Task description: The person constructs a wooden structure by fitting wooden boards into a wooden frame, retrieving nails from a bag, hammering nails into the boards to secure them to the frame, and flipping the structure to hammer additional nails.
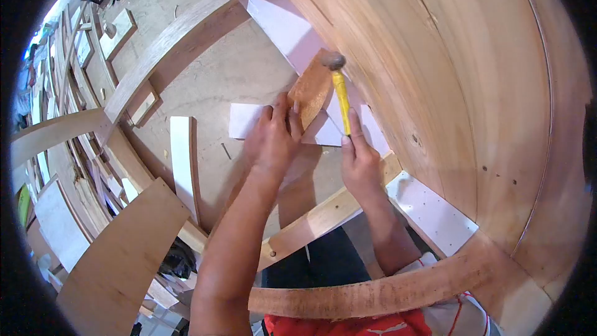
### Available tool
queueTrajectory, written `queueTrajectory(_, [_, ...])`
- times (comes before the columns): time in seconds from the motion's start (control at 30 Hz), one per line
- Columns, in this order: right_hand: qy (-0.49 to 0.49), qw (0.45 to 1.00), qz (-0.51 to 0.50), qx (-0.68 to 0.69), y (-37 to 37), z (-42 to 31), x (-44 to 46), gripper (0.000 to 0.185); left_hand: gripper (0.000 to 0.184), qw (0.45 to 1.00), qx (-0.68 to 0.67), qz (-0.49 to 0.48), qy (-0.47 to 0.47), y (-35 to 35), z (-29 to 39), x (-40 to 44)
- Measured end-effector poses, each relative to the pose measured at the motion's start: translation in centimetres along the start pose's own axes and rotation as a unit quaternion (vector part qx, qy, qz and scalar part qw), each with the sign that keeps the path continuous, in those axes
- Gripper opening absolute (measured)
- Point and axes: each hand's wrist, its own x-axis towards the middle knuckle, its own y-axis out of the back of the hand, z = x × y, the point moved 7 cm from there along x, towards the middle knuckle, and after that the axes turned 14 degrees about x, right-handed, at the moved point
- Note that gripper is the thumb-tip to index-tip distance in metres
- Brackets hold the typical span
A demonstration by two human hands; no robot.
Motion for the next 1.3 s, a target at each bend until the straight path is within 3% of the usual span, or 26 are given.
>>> queueTrajectory(0.03, [-0.047, 0.998, -0.034, -0.018, -0.6, 0.5, 0.7, 0.054, 0.035, 1.000, 0.001, 0.005, -0.004, 0.1, 0.2, 0.2])
queueTrajectory(0.07, [-0.099, 0.992, -0.052, 0.053, -0.5, 0.4, 1.0, 0.054, 0.036, 1.000, 0.003, 0.006, 0.000, 0.2, 0.0, 0.6])
queueTrajectory(0.17, [0.052, 0.997, 0.034, 0.053, 1.4, -1.7, -0.4, 0.054, 0.037, 1.000, 0.000, -0.006, 0.007, 0.4, 0.2, 0.5])
queueTrajectory(0.3, [0.026, 0.999, 0.021, -0.009, 0.6, 0.0, -0.6, 0.053, 0.037, 1.000, -0.006, -0.012, 0.010, 0.1, 0.1, 0.2])
queueTrajectory(0.33, [-0.071, 0.997, -0.028, -0.017, 0.0, 1.4, 0.0, 0.053, 0.036, 1.000, -0.009, -0.012, 0.011, 0.1, 0.1, 0.2])
queueTrajectory(0.43, [-0.065, 0.996, -0.015, 0.051, 0.9, 0.4, 0.4, 0.055, 0.036, 1.000, -0.003, -0.014, 0.001, 0.3, 0.2, 0.3])
queueTrajectory(0.53, [0.082, 0.991, 0.081, 0.063, 2.8, -2.3, -1.7, 0.056, 0.037, 0.999, 0.001, -0.037, 0.021, 0.0, 0.1, 0.3])
queueTrajectory(0.63, [-0.050, 0.999, -0.004, -0.001, 0.0, 0.0, 0.3, 0.056, 0.038, 1.000, -0.003, -0.026, 0.004, 0.2, 0.2, 0.2])
queueTrajectory(0.77, [0.015, 0.999, 0.003, 0.046, -0.4, -0.6, 0.8, 0.054, 0.039, 0.999, 0.012, -0.033, 0.012, -0.4, -0.1, 0.2])
queueTrajectory(0.8, [0.104, 0.993, 0.047, 0.024, 0.4, -1.8, 0.0, 0.053, 0.038, 0.999, 0.001, -0.031, 0.015, -0.2, -0.1, 0.4])
queueTrajectory(0.87, [0.061, 0.994, 0.056, 0.069, 1.4, -1.3, -2.0, 0.053, 0.038, 0.999, -0.004, -0.042, 0.018, -0.2, -0.2, 0.1])
queueTrajectory(1.1, [0.054, 0.992, 0.091, 0.066, 0.8, 1.1, -2.2, 0.053, 0.036, 0.999, -0.010, -0.033, 0.016, 0.0, -0.1, 0.4])
queueTrajectory(1.23, [-0.044, 0.999, 0.014, 0.027, -0.8, 0.5, 0.3, 0.053, 0.037, 0.999, 0.019, -0.033, 0.009, -0.2, 0.0, 0.3])
queueTrajectory(1.27, [-0.138, 0.988, -0.003, 0.071, -0.6, 0.7, 0.3, 0.054, 0.037, 0.999, 0.022, -0.031, 0.009, -0.1, 0.0, 0.3])
queueTrajectory(1.3, [-0.115, 0.990, 0.008, 0.081, -0.3, 0.4, 0.0, 0.054, 0.037, 0.999, 0.026, -0.029, 0.009, -0.1, 0.0, 0.3])
